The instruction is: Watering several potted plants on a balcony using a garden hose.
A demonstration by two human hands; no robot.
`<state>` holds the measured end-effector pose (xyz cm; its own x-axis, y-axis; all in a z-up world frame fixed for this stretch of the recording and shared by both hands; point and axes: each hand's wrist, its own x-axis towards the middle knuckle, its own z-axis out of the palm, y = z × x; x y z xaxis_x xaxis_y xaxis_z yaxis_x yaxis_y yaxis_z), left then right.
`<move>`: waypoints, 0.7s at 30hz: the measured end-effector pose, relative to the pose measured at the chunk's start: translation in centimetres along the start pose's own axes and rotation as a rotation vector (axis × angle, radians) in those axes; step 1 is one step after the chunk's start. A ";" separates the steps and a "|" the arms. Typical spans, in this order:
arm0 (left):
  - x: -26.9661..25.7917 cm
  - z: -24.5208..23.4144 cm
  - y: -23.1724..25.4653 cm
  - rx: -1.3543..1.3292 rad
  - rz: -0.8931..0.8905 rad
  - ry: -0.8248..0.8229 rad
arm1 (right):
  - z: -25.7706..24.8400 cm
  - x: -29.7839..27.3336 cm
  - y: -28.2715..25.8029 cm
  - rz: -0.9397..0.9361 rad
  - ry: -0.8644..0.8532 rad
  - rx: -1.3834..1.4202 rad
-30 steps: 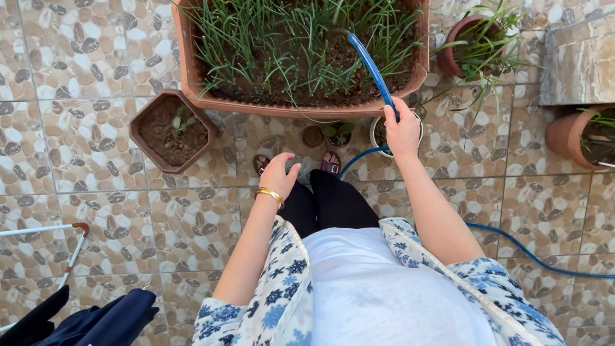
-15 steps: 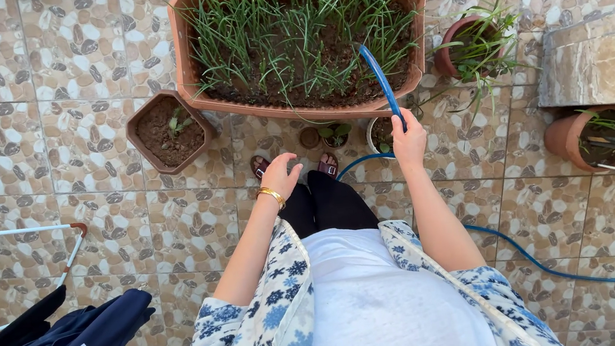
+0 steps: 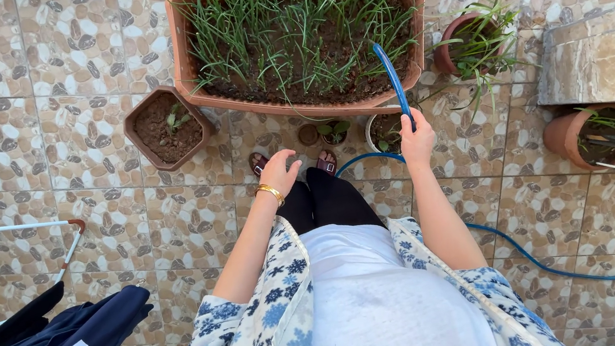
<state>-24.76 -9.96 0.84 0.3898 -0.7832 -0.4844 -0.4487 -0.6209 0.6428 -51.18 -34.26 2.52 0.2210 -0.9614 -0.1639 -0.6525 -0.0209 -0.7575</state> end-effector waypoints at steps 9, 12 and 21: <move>0.4 0.1 0.1 0.007 -0.024 0.002 | 0.3 -0.3 -0.7 0.002 -0.020 0.012; 0.4 0.2 -0.1 -0.001 -0.014 0.021 | 0.4 -0.4 -0.9 -0.021 -0.039 0.016; 0.4 -0.6 0.5 0.009 -0.010 0.043 | 0.3 -0.2 -1.9 0.000 -0.097 0.004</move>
<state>-24.35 -10.60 1.33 0.4288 -0.7747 -0.4647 -0.4515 -0.6294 0.6325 -49.77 -33.95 3.85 0.2905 -0.9304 -0.2237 -0.6493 -0.0199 -0.7602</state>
